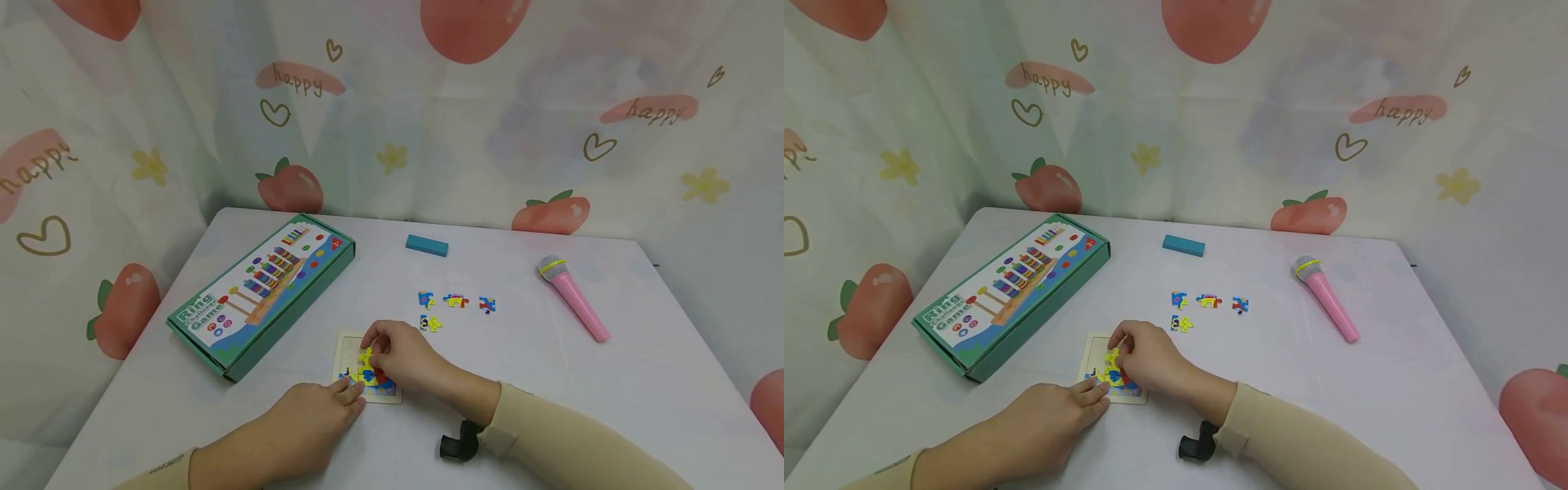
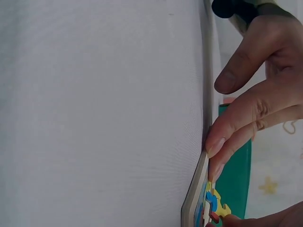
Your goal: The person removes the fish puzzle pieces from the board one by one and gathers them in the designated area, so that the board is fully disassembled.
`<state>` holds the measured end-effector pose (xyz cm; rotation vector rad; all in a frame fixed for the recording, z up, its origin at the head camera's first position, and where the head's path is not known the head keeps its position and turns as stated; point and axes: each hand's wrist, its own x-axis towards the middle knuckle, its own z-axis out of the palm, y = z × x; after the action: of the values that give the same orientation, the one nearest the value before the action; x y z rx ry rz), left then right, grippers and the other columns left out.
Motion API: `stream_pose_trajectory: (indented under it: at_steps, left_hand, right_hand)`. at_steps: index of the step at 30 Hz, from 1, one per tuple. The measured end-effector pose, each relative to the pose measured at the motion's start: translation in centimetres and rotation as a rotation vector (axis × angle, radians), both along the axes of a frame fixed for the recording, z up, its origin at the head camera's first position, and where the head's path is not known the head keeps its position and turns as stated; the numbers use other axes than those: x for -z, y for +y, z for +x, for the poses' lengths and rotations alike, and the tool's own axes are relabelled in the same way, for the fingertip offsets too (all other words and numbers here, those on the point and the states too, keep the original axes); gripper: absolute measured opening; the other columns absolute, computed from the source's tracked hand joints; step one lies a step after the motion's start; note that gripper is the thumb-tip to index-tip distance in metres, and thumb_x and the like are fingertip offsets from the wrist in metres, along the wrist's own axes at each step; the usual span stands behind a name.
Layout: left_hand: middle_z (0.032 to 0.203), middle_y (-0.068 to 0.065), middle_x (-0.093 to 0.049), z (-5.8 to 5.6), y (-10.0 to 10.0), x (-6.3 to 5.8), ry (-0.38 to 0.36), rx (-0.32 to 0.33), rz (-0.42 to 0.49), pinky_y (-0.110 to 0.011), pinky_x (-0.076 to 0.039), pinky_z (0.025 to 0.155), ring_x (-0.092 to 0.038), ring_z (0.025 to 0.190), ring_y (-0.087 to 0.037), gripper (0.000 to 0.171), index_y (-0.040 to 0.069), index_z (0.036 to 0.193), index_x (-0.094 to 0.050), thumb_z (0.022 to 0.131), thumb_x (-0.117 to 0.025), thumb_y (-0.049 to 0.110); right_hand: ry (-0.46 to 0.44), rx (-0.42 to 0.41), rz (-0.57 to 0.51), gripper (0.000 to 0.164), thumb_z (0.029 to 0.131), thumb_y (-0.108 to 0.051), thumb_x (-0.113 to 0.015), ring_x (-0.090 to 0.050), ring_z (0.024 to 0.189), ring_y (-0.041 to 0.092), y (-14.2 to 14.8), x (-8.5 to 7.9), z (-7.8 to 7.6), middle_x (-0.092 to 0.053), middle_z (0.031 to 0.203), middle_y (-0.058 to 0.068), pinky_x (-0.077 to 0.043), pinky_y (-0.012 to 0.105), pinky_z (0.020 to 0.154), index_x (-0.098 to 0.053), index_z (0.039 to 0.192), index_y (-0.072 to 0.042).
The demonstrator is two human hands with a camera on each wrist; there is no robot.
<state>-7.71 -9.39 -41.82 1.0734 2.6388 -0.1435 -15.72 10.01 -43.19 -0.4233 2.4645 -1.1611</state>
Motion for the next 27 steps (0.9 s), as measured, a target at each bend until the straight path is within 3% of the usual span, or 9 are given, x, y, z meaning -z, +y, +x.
stream_pose_trajectory:
  at_steps: [4,11,20,27]
  left_hand:
    - [0.156,0.003,-0.064,-0.1,0.0,-0.1,-0.015,-0.005,0.001,-0.042,-0.064,0.098,-0.062,0.145,-0.02,0.054,0.022,0.146,-0.069,0.094,-0.08,0.031]
    - [0.153,0.002,-0.066,0.1,0.0,0.0,0.005,0.003,0.022,-0.041,-0.064,0.097,-0.064,0.142,-0.021,0.051,0.02,0.145,-0.07,0.095,-0.079,0.028]
    - [0.155,0.004,-0.064,-0.1,0.1,0.0,-0.023,-0.012,0.004,-0.043,-0.064,0.1,-0.063,0.143,-0.02,0.051,0.023,0.146,-0.069,0.097,-0.078,0.03]
    - [0.153,0.003,-0.066,0.0,0.0,-0.1,0.002,0.009,0.022,-0.04,-0.064,0.099,-0.065,0.141,-0.021,0.049,0.021,0.144,-0.071,0.097,-0.077,0.027]
  right_hand:
    - [-0.021,-0.004,-0.045,0.016,0.097,0.0,-0.073,-0.061,0.083,0.017,0.2,0.0,-0.1,-0.063,0.085,0.002,-0.054,0.021,0.069,-0.075,0.104,-0.014]
    - [-0.111,-0.004,-0.144,0.016,0.1,-0.002,-0.07,-0.066,0.075,0.02,1.7,-0.4,-0.7,-0.065,0.09,0.007,-0.062,0.029,0.066,-0.078,0.109,-0.011]
    - [-0.094,0.167,-0.092,0.016,0.098,-0.001,-0.072,-0.067,0.078,0.023,7.0,-1.5,-2.2,-0.064,0.091,0.009,-0.064,0.034,0.067,-0.078,0.111,-0.008]
    - [-0.068,0.261,-0.019,0.018,0.099,0.0,-0.071,-0.064,0.068,0.022,11.1,-1.7,-3.8,-0.062,0.09,0.01,-0.063,0.032,0.065,-0.076,0.115,-0.004]
